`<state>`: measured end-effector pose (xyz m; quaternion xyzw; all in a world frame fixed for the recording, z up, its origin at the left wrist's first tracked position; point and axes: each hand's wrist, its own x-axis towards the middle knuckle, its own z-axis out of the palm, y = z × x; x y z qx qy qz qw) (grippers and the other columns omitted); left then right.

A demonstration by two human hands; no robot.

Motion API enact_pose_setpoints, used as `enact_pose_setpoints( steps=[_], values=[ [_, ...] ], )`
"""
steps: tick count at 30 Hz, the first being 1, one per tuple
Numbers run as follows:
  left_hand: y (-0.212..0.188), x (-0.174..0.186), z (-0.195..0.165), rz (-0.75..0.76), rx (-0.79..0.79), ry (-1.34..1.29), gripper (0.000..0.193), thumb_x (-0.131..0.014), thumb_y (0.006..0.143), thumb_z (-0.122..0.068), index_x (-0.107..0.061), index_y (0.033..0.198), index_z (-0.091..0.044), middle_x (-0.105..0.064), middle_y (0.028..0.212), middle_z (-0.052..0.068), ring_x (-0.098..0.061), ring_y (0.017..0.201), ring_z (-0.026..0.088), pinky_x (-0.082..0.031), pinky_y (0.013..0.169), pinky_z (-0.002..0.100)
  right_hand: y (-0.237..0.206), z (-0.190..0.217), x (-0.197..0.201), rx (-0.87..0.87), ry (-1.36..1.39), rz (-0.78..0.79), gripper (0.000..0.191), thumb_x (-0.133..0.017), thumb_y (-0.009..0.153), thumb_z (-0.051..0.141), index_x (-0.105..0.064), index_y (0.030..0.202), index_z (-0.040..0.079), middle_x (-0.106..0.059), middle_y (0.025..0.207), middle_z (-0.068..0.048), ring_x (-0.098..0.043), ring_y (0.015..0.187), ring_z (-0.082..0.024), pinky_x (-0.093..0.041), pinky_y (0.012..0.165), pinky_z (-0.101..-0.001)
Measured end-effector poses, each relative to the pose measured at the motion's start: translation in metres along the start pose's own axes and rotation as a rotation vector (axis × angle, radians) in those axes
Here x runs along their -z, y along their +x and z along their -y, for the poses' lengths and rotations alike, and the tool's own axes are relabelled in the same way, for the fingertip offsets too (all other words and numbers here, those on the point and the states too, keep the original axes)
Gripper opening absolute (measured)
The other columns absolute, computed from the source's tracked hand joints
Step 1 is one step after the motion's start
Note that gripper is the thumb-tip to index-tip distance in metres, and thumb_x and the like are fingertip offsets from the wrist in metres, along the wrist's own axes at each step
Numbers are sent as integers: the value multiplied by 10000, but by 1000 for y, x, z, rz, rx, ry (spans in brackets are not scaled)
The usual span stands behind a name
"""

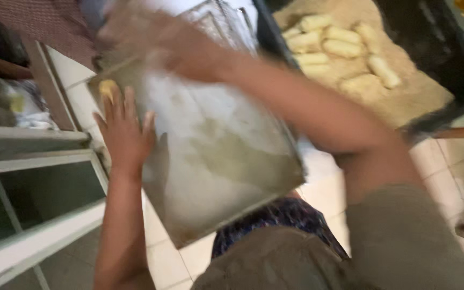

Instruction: The person takes elongated dough pieces from a bin, coats them in a tray of breadcrumbs by hand, and arranges them in rows on a baking tray. They carry the filled tray to a rack, place it on the rack, and return to coat and arrange more dough pieces on another tray.

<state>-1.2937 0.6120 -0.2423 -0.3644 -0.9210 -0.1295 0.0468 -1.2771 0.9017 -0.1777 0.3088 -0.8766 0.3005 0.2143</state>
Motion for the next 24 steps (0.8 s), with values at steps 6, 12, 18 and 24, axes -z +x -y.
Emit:
enact_pose_setpoints(
  steps=[6,12,18,24],
  values=[
    [59,-16,-180,-235,-504,-308,426,-727,907,-118,-674,1328,-78,-621,1449,123,-469,1463,376,-343,1267,523,-272,-38,197,-1273,-625,716,376,-700,953,353,-728,1206,76,-712,1141,-206,-688,985,-399,-543,837,-496],
    [115,-105,-392,211,-656,-247,257,-663,847,-87,-735,1093,-57,-711,1178,152,-672,1131,346,-548,920,485,-400,-15,166,-1247,-491,660,247,-684,896,129,-776,1107,39,-741,1056,-239,-723,934,-429,-586,792,-514],
    [130,-141,-451,756,-665,-390,572,-902,566,-295,-734,1072,-87,-680,1135,173,-664,979,382,-541,787,486,-362,50,196,-1194,-155,986,377,-721,886,284,-711,1249,184,-674,1266,-125,-583,1220,-343,-470,1027,-463],
    [118,-98,-407,995,-538,-50,357,-840,726,-266,-776,1032,-93,-739,972,170,-721,924,366,-572,810,476,-345,54,178,-840,516,607,766,-769,829,308,-498,1490,32,-537,1487,-215,-591,1263,-352,-441,1023,-473]
  ],
)
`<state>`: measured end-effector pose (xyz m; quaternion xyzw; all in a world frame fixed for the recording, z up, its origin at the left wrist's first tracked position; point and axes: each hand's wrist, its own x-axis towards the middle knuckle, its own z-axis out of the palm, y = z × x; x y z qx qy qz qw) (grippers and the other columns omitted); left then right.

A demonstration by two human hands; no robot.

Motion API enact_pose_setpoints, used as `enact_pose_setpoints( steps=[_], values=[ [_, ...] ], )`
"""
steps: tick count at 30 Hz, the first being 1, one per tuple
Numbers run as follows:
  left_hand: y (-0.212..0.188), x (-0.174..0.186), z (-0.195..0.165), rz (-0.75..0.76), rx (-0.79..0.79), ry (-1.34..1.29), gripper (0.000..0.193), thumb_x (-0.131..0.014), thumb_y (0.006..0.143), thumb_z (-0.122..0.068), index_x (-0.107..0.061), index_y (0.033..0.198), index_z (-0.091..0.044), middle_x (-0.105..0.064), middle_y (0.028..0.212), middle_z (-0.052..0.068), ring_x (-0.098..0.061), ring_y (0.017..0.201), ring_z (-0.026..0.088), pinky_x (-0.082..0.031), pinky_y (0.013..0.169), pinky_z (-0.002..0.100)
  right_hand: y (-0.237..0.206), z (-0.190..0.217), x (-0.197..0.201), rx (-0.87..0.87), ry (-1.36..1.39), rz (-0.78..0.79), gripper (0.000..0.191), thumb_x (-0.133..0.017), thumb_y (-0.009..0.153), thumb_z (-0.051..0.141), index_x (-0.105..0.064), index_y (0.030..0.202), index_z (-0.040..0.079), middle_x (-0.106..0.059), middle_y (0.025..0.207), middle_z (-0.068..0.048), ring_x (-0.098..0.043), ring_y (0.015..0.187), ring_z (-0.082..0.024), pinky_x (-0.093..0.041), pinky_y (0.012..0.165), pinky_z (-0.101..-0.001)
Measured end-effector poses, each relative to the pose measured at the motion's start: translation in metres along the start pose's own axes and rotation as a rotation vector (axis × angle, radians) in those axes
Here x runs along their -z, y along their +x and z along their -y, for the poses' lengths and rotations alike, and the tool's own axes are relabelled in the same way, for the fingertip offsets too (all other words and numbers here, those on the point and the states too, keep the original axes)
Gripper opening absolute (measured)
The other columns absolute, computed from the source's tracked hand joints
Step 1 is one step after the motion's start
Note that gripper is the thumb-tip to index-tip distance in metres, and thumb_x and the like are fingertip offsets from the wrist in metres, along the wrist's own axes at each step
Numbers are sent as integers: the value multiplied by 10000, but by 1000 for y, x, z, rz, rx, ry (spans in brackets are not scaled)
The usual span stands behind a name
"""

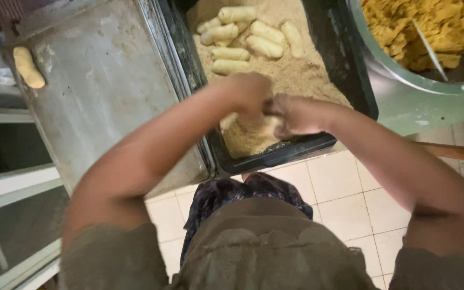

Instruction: The person takes elongated dough pieces from a bin, coats them in a tray of breadcrumbs by hand, and arranges them in rows on a baking tray. They carry the filled tray to a rack, place it on the rack, and return to coat and arrange more dough pieces on another tray.

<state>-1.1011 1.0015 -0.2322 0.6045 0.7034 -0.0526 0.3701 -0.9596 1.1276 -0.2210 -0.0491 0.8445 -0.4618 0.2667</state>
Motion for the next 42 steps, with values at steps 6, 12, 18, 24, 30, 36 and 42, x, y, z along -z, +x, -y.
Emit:
enact_pose_setpoints(
  steps=[6,12,18,24,30,36,42],
  values=[
    [-37,-19,3,-160,84,-343,275,-719,777,-270,-773,1008,-132,-750,949,188,-742,868,364,-593,753,468,17,15,0,-439,-237,4,462,-563,1055,318,-550,1480,136,-671,1355,-189,-647,1203,-342,-488,1063,-466],
    [-24,-10,2,93,256,-56,419,-732,837,-433,-788,1092,-105,-755,1156,154,-713,1057,342,-554,884,464,14,19,13,-336,199,219,775,-772,839,290,-445,1521,120,-644,1312,-206,-740,1101,-332,-612,951,-458],
    [-44,14,10,75,47,-560,694,-814,763,-378,-591,1366,-119,-719,1242,121,-682,1104,272,-520,923,383,20,-2,44,-460,632,190,640,-514,975,477,-626,1306,-59,-720,1166,-275,-696,966,-360,-567,839,-462],
    [-40,-13,-13,-346,22,-1139,610,-844,787,-120,-577,1316,22,-723,1099,125,-688,960,206,-569,792,312,1,25,69,-684,389,-226,619,-264,1100,646,-426,1515,216,-672,1335,-82,-598,1043,-275,-409,985,-495],
    [-48,-19,3,-291,-17,-1475,405,-754,925,-127,-627,1279,22,-715,1015,62,-705,891,126,-563,733,257,-16,35,71,-496,-38,-334,575,-537,942,29,-550,1491,199,-683,1329,-87,-660,1207,-241,-597,953,-348],
    [-42,-24,2,-487,-81,-1646,533,-749,823,-29,-547,1313,-87,-654,1117,59,-706,929,154,-636,761,269,-13,26,61,-160,906,-248,629,-675,887,47,-489,1488,78,-644,1295,-138,-733,1043,-235,-606,918,-320],
    [-65,-45,28,-1010,-230,-1620,452,-797,929,-88,-557,1299,11,-634,1119,116,-638,962,173,-575,766,308,50,76,48,91,852,-502,579,-740,950,78,-502,1467,-27,-648,1244,-110,-686,1017,-157,-582,856,-300]
  ],
)
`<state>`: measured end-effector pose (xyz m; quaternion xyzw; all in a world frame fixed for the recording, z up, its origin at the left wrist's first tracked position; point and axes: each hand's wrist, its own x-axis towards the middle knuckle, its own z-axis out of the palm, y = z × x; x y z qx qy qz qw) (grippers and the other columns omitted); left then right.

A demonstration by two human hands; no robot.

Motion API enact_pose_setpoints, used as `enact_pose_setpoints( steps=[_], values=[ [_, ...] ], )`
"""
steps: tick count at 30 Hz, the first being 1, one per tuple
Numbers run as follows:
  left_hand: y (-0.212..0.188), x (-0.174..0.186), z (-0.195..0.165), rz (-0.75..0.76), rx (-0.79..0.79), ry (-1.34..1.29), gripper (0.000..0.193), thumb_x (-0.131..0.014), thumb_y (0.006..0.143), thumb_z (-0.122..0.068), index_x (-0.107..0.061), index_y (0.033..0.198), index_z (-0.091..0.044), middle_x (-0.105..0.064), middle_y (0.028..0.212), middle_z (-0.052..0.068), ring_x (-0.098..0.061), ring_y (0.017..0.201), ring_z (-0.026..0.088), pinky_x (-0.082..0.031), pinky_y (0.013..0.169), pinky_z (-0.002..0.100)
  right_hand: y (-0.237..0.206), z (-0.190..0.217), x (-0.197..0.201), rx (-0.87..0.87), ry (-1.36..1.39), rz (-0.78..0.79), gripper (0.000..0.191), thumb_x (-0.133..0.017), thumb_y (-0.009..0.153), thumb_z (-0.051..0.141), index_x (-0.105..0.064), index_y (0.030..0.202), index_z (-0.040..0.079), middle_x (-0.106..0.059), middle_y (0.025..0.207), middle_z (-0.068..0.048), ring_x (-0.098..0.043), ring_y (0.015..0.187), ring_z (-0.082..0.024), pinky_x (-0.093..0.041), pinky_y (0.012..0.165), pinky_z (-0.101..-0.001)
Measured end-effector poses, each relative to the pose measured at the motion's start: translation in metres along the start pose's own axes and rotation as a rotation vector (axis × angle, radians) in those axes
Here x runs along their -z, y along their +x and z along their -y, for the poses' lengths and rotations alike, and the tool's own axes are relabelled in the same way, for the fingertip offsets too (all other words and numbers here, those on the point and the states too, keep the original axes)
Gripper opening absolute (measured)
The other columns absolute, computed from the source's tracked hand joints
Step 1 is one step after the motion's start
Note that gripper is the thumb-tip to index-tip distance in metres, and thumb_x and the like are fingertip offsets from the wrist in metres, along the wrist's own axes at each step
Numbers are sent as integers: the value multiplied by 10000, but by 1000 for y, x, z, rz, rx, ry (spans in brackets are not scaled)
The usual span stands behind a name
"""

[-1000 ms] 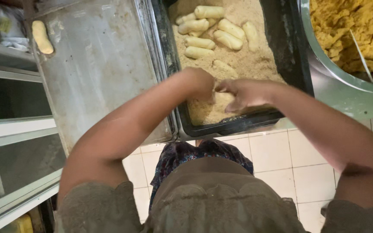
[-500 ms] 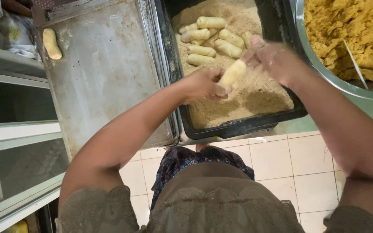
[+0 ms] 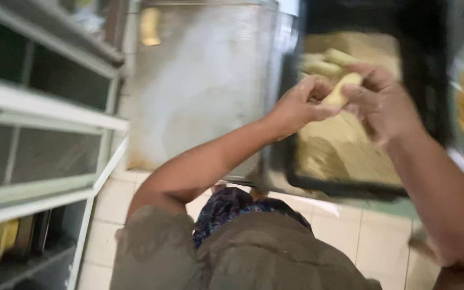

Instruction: The person takes elongated dough pieces from a bin, coats them in a tray of breadcrumbs by hand, and arranges them in rows on a baking tray. They carry the filled tray to a rack, place it on the rack, and return to coat and arrange more dough pieces on another tray.

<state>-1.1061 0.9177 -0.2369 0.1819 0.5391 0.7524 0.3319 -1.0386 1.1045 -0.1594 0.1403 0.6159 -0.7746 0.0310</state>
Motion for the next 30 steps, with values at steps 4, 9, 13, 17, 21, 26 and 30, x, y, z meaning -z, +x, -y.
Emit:
enact_pose_setpoints(
  steps=[4,9,13,17,21,26,30],
  values=[
    [-23,93,-29,-319,-171,125,451,-713,979,-228,-597,1367,-28,-696,1170,87,-664,1003,143,-575,820,307,78,20,-76,143,-262,147,530,-755,976,112,-555,1455,2,-647,1181,-94,-655,993,-175,-566,839,-293],
    [-76,226,-42,-597,-174,838,471,-695,956,-243,-620,1385,-62,-678,1342,147,-639,1242,275,-506,1055,378,212,-14,-214,87,-313,331,489,-787,891,108,-622,1340,2,-642,1155,-93,-696,1029,-210,-639,877,-341],
    [-89,281,-27,-490,-169,1191,578,-656,906,-159,-508,1442,1,-495,1495,255,-455,1390,385,-379,1121,437,283,-61,-301,-39,-293,305,444,-782,868,98,-662,1284,1,-690,1143,-94,-722,1015,-220,-632,862,-351],
    [-77,303,-13,-469,-252,1338,594,-592,902,-103,-480,1467,42,-459,1557,225,-420,1494,360,-379,1223,413,311,-78,-334,-81,-342,313,424,-778,883,67,-659,1283,-8,-664,1157,-88,-719,1030,-201,-637,882,-345],
    [-56,314,-11,-519,-282,1334,572,-560,930,-95,-451,1466,73,-378,1600,267,-398,1499,393,-351,1234,437,322,-88,-335,-129,-520,294,440,-750,893,66,-636,1313,-4,-690,1142,-100,-718,1001,-203,-655,858,-324],
    [-40,318,-17,-470,-156,1305,630,-545,908,-114,-405,1486,93,-303,1650,262,-375,1467,425,-348,1168,436,325,-103,-332,203,-922,219,461,-839,871,129,-706,1306,57,-720,1117,-144,-706,955,-283,-576,822,-370],
    [-36,311,-22,-507,-48,1438,678,-586,939,-251,-400,1514,56,-312,1627,221,-366,1504,386,-309,1224,505,316,-114,-328,413,-975,192,468,-824,856,140,-714,1310,122,-693,1231,-163,-694,995,-329,-562,900,-422]
  ],
)
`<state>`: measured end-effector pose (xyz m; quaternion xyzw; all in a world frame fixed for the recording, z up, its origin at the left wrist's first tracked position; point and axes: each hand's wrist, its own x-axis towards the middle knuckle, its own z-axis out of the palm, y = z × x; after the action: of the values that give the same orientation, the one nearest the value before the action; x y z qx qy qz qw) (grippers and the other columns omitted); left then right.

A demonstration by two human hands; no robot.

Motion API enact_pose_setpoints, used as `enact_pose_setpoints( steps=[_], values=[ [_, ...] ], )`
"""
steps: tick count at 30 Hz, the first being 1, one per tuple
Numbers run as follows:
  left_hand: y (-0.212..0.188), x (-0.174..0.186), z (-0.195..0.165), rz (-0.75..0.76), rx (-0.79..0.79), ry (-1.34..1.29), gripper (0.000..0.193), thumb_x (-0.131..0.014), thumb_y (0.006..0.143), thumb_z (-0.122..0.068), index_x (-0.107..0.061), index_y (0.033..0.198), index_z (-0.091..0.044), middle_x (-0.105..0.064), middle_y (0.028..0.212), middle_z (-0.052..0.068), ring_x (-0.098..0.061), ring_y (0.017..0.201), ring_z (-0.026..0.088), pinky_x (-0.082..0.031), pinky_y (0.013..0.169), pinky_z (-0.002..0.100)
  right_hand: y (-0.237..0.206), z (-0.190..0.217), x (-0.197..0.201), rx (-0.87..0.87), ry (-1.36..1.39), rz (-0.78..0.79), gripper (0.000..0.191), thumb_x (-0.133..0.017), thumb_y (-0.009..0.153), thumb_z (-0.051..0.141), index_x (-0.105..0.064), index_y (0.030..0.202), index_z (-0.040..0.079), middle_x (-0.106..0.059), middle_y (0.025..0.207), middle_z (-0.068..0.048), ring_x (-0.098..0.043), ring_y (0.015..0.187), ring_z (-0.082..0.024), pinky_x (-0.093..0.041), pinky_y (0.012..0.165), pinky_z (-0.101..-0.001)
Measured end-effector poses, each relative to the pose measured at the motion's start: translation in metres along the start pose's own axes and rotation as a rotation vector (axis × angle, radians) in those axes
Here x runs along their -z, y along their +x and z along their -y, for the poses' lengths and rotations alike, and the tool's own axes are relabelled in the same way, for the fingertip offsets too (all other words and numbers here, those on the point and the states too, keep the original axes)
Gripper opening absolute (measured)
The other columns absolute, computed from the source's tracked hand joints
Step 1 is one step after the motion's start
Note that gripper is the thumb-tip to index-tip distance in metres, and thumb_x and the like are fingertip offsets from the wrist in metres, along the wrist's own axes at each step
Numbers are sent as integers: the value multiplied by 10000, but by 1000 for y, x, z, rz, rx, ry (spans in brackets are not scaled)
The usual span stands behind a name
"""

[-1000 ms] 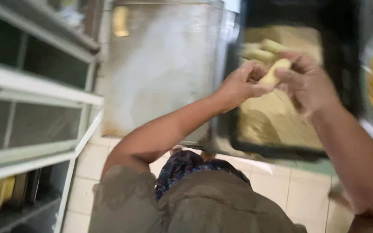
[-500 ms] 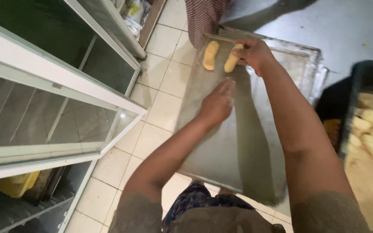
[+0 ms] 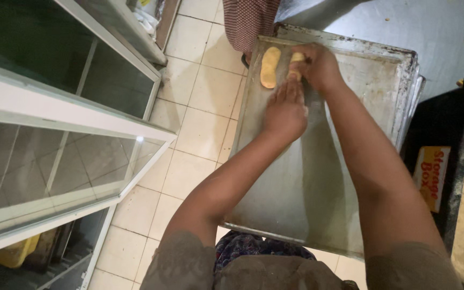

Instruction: The person takes elongated dough pieces from a bin, coats them in a tray of breadcrumbs by hand, and arranges them in rows on a baking tray. They carry the filled tray to a rack, place it on the rack, and return to coat and arrange more dough pieces on another tray.

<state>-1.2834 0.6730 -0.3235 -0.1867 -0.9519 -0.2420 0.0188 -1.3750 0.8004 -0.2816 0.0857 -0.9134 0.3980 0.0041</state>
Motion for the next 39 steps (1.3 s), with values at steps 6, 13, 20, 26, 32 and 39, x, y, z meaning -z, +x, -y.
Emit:
enact_pose_setpoints(
  steps=[6,13,20,26,32,39],
  values=[
    [-2,-7,-6,-78,-32,62,770,-633,897,-351,-386,1496,65,-319,1618,250,-338,1501,399,-296,1199,540,-25,-7,11,370,-201,-181,439,-630,1137,241,-561,1556,129,-572,1556,-137,-490,1440,-385,-399,1245,-529],
    [6,-23,3,93,40,117,711,-594,1003,-353,-404,1540,73,-396,1595,249,-342,1534,399,-293,1282,499,-27,-14,5,335,-514,83,494,-500,1071,422,-555,1538,273,-460,1629,14,-276,1564,-373,-125,1186,-753],
    [2,-29,2,-204,-67,182,646,-579,861,-317,-507,1369,75,-504,1490,255,-467,1387,383,-337,1128,530,-15,-10,10,334,-545,132,546,-505,1059,399,-470,1590,273,-355,1692,32,-209,1566,-418,-127,1157,-779],
    [4,-11,12,3,-73,176,440,-512,1028,-129,-555,1409,84,-599,1410,276,-578,1316,395,-414,1204,463,-17,-5,3,313,-566,113,622,-658,922,366,-520,1527,315,-401,1656,55,-243,1563,-387,-179,1114,-808],
    [-2,57,-32,-160,-302,107,543,-673,931,-277,-584,1362,40,-611,1353,275,-577,1256,437,-456,1050,516,-54,23,67,383,-239,-107,757,-704,1021,332,-373,1658,90,-336,1695,-117,-347,1498,-423,-290,1186,-636],
    [-58,65,-200,198,-542,-453,404,-706,951,-259,-673,1299,-56,-656,1380,128,-627,1335,326,-489,1139,428,-309,-25,262,-406,-82,-46,397,-671,992,355,-709,1285,89,-752,1219,-112,-734,1047,-230,-559,912,-406]
  ],
)
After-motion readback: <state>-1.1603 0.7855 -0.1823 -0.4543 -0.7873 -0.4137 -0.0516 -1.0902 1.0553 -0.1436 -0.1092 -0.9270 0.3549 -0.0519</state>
